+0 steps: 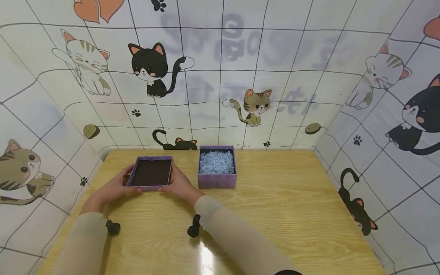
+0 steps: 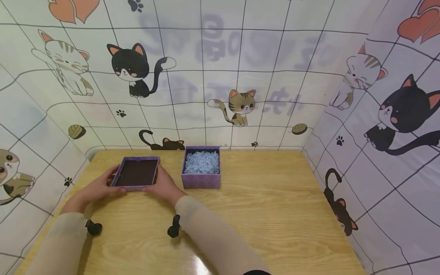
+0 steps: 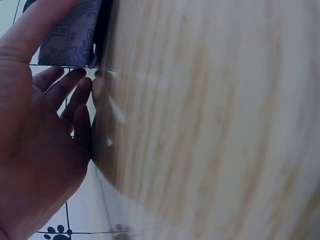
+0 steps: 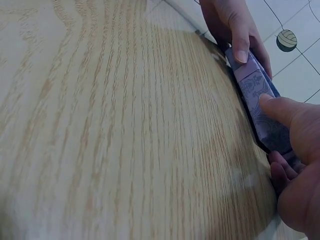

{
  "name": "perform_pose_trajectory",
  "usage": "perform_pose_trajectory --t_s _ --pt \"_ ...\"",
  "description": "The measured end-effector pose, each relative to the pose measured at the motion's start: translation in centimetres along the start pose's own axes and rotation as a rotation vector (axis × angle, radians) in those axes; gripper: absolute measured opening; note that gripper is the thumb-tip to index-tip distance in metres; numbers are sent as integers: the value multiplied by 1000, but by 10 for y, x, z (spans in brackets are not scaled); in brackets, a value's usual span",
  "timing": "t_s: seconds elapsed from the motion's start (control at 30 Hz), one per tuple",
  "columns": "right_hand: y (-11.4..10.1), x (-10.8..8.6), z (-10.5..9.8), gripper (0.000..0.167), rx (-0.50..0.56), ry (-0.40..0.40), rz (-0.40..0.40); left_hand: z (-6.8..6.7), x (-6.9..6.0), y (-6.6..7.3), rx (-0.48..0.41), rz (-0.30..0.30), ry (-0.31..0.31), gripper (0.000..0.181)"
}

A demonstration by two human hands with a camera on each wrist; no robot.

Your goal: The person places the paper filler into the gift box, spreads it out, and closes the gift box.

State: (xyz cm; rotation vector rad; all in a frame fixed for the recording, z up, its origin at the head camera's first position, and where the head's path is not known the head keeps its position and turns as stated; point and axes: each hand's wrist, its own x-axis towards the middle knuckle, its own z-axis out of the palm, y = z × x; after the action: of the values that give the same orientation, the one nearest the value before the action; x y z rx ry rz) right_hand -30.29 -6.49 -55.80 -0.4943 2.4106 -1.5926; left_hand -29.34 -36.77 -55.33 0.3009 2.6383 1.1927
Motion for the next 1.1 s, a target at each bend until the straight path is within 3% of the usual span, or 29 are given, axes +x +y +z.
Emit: perform_pose_trajectory --t_s 0.17,0.37,0.5,0.73,1.1 --pt "1 1 3 109 -4 34 15 2 -2 3 -24 0 9 122" --pt "0 -5 -3 105 180 15 -46 3 -9 12 -47 5 47 120" --pt "-5 -6 -10 99 208 3 -67 3 -12 20 -62 24 67 117" --pt "-26 -13 -25 112 115 11 19 -3 -16 34 -98 54 120 118" --pt "-55 -23 -58 114 15 -15 -32 -8 -21 63 -90 97 171 117"
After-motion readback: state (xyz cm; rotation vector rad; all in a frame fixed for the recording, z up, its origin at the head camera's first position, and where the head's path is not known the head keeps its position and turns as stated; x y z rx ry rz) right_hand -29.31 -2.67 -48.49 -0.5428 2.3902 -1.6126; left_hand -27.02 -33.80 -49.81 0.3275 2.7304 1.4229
